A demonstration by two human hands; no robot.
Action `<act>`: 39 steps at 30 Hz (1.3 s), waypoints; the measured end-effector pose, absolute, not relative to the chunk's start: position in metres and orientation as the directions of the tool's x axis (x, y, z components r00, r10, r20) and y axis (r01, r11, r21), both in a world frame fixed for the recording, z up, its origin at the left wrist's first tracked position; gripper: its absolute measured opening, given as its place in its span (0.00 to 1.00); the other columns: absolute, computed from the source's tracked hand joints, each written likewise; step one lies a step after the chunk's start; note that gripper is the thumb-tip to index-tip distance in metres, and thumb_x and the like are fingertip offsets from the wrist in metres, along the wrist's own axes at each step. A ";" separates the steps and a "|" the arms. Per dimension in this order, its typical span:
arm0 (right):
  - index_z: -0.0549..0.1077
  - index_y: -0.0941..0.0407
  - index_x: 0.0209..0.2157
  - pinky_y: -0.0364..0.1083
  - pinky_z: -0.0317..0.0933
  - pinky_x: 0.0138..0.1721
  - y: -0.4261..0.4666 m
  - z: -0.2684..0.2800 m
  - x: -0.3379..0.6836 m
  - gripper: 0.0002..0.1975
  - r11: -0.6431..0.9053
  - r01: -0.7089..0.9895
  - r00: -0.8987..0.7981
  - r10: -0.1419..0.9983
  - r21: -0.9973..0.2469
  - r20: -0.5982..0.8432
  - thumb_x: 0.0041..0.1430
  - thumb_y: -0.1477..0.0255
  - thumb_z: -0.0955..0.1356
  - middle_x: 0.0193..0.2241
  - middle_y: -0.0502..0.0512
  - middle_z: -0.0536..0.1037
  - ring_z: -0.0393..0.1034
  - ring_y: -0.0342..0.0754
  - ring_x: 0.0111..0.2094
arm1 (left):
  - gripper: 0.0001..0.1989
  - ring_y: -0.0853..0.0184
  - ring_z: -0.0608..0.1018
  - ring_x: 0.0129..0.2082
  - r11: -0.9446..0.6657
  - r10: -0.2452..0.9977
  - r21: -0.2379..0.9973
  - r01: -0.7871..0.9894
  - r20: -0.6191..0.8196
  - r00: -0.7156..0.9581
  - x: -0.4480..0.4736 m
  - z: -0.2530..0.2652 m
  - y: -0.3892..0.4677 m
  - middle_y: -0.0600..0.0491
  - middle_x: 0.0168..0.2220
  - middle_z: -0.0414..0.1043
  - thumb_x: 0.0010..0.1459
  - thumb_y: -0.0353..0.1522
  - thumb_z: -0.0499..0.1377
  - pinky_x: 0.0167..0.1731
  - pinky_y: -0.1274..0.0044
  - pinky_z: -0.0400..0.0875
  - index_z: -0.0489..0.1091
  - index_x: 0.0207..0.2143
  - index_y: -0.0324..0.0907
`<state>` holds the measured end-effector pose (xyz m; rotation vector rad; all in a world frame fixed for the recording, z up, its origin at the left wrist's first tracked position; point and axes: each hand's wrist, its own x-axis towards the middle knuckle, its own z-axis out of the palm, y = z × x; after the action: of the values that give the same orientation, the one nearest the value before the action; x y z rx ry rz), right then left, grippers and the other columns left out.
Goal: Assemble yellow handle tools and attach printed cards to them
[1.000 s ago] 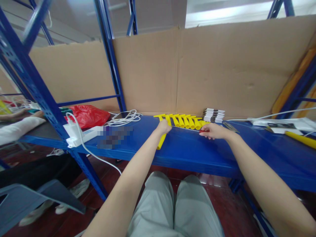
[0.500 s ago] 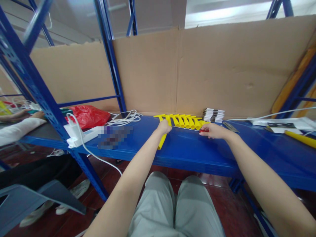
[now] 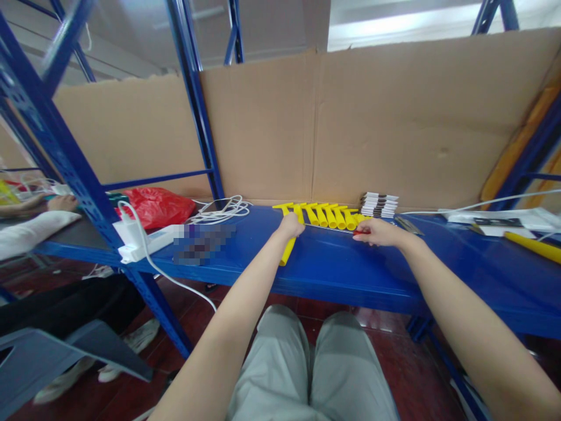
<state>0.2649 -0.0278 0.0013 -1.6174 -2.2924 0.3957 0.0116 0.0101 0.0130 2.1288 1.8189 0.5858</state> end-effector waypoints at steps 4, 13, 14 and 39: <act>0.67 0.56 0.25 0.42 0.58 0.22 -0.029 0.002 0.264 0.20 0.298 0.874 -0.302 0.952 -0.384 0.052 0.53 0.52 0.65 0.19 0.53 0.71 0.65 0.43 0.20 | 0.12 0.60 0.80 0.38 -0.142 0.989 0.391 0.909 0.084 0.118 0.012 0.015 0.007 0.38 0.37 0.77 0.54 0.25 0.56 0.38 0.79 0.72 0.74 0.39 0.27; 0.63 0.55 0.29 0.41 0.58 0.20 -0.024 -0.006 0.266 0.14 0.288 0.839 -0.262 0.957 -0.462 0.121 0.49 0.61 0.69 0.21 0.49 0.69 0.65 0.43 0.20 | 0.14 0.60 0.79 0.41 -0.131 0.991 0.392 0.911 0.084 0.107 0.012 0.017 0.005 0.39 0.37 0.77 0.54 0.24 0.56 0.39 0.79 0.71 0.74 0.42 0.29; 0.64 0.55 0.29 0.42 0.58 0.20 -0.025 -0.004 0.265 0.13 0.285 0.839 -0.268 0.958 -0.463 0.103 0.50 0.61 0.68 0.21 0.49 0.69 0.65 0.43 0.20 | 0.14 0.60 0.79 0.41 -0.138 0.990 0.398 0.907 0.089 0.112 0.012 0.016 0.005 0.39 0.37 0.77 0.53 0.24 0.56 0.39 0.79 0.71 0.74 0.42 0.29; 0.67 0.56 0.24 0.43 0.59 0.24 -0.029 0.003 0.264 0.17 0.334 0.866 -0.331 0.941 -0.373 0.075 0.54 0.56 0.64 0.19 0.54 0.72 0.66 0.45 0.22 | 0.14 0.60 0.79 0.41 -0.152 0.988 0.397 0.905 0.094 0.124 0.012 0.016 0.005 0.38 0.38 0.77 0.54 0.23 0.54 0.38 0.80 0.71 0.74 0.42 0.27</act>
<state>0.2643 -0.0288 0.0028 -1.6214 -2.3246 0.3863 0.0116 0.0045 0.0162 2.1593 1.8673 0.4933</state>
